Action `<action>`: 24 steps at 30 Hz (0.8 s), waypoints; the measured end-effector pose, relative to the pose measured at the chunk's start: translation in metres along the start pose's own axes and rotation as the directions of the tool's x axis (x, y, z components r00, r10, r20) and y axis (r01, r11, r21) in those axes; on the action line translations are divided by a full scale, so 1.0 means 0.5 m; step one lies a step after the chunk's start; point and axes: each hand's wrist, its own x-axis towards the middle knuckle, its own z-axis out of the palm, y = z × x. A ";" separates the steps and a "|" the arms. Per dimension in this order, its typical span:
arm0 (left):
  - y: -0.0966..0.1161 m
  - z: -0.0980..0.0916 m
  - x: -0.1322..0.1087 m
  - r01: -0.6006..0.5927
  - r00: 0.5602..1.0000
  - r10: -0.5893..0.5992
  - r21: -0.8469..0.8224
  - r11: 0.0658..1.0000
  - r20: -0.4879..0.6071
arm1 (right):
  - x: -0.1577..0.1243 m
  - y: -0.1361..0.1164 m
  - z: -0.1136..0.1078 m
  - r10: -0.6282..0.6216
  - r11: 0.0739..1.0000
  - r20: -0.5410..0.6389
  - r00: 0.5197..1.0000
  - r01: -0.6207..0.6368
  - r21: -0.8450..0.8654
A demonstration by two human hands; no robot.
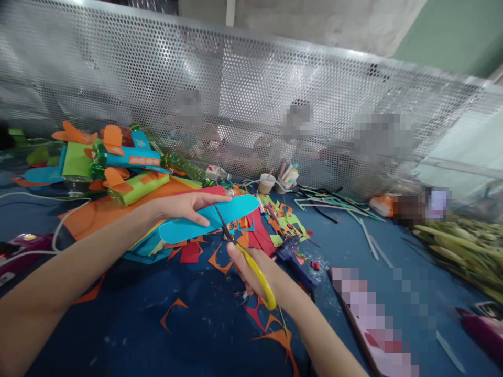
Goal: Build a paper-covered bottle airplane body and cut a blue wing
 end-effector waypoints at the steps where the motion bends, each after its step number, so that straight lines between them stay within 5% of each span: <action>1: 0.001 0.000 0.000 -0.001 1.000 0.001 0.001 1.000 0.003 | 0.001 0.001 0.001 -0.005 1.000 -0.001 1.000 0.005 -0.005; 24: 0.010 -0.005 -0.007 -0.048 0.999 0.048 0.046 0.998 -0.002 | 0.010 0.002 0.018 0.017 0.997 -0.094 0.995 -0.010 0.074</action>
